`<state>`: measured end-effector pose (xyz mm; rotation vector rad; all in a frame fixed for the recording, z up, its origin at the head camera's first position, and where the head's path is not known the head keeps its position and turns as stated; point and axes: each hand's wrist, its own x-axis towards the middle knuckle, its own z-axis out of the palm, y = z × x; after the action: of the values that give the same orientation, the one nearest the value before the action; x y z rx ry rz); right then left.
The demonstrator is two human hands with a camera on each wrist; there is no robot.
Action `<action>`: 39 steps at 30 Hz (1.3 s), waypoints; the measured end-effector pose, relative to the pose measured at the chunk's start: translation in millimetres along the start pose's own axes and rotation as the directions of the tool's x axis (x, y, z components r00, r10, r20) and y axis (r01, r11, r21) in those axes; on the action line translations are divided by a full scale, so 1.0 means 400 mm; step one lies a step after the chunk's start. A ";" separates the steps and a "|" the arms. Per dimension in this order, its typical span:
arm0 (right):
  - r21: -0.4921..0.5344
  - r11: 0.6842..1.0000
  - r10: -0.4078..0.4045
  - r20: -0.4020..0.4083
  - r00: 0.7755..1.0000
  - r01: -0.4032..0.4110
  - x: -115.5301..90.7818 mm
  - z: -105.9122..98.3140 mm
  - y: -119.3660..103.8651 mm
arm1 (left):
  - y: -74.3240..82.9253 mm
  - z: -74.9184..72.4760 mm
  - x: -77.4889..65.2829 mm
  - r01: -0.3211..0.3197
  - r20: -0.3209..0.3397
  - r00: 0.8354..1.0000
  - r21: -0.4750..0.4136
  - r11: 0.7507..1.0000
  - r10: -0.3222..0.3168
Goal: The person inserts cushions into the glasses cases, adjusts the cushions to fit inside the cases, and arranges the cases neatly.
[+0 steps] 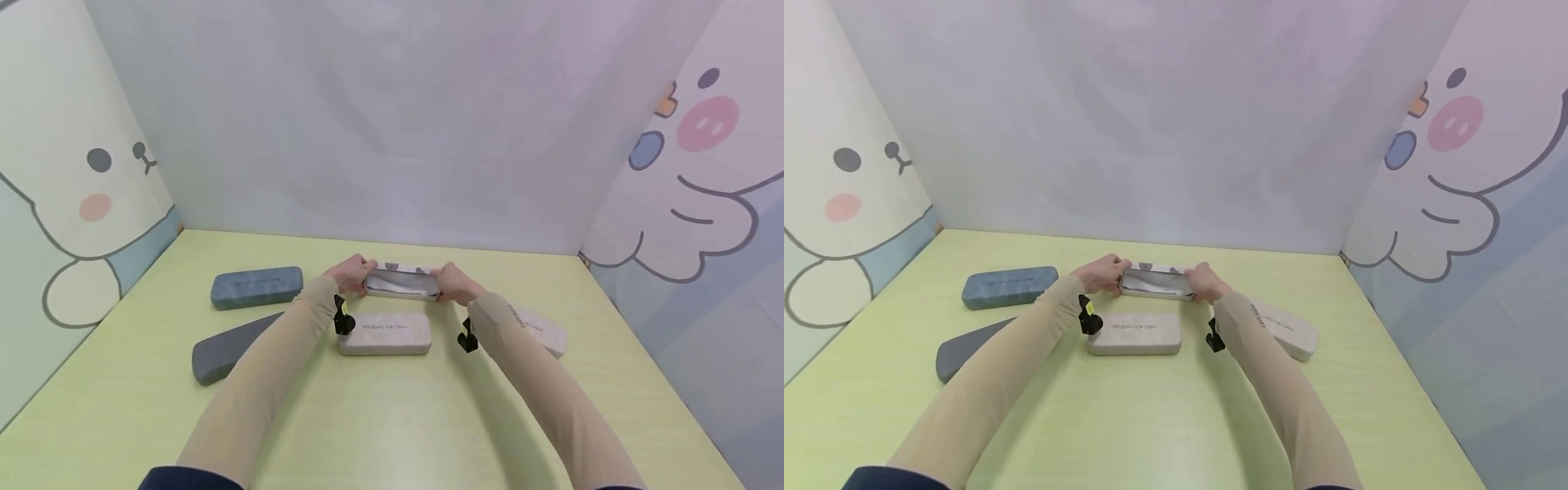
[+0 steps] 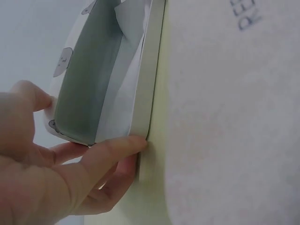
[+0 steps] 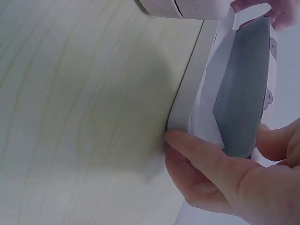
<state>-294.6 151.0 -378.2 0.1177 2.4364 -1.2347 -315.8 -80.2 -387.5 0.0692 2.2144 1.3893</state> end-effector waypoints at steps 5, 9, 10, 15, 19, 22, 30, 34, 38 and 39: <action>0.005 1.000 -0.006 -0.048 0.999 0.006 -0.005 0.010 0.007 | -0.005 0.005 0.002 -0.003 0.005 1.000 0.003 1.000 0.003; -0.004 1.000 -0.006 -0.066 0.998 0.006 -0.009 0.016 0.008 | -0.010 0.006 0.001 -0.008 0.004 1.000 0.023 1.000 0.008; -0.006 1.000 -0.006 -0.068 0.998 0.006 -0.009 0.017 0.008 | -0.011 0.005 0.000 -0.011 0.007 1.000 0.023 1.000 0.011; -0.015 0.999 -0.041 -0.082 0.996 0.040 -0.013 0.019 0.003 | -0.014 0.001 -0.006 -0.020 0.017 1.000 0.013 1.000 0.019; -0.006 0.998 -0.064 -0.090 0.994 0.064 -0.017 0.021 0.004 | -0.016 -0.003 -0.007 -0.017 0.031 0.999 -0.008 1.000 0.018; -0.012 0.997 -0.073 -0.096 0.993 0.072 -0.020 0.023 0.009 | -0.020 -0.007 -0.007 -0.023 0.064 0.998 -0.013 1.000 0.024; -0.034 0.994 -0.103 -0.107 0.989 0.100 -0.020 0.027 0.019 | -0.023 -0.014 -0.004 -0.029 0.103 0.994 -0.034 0.999 0.032; -0.038 0.994 -0.103 -0.111 0.988 0.099 -0.021 0.031 0.021 | -0.017 -0.010 -0.008 -0.024 0.080 0.996 -0.017 1.000 0.025; -0.057 0.996 -0.081 -0.107 0.991 0.075 -0.026 0.037 0.020 | -0.013 -0.006 -0.011 -0.027 0.058 0.998 -0.001 1.000 0.027; -0.066 0.995 -0.077 -0.104 0.992 0.070 -0.028 0.038 0.019 | -0.012 -0.005 -0.011 -0.029 0.047 0.998 0.005 1.000 0.029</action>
<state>-277.6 144.8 -387.7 0.0785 2.5902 -1.2109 -311.9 -85.4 -389.2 0.1352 2.1875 1.3830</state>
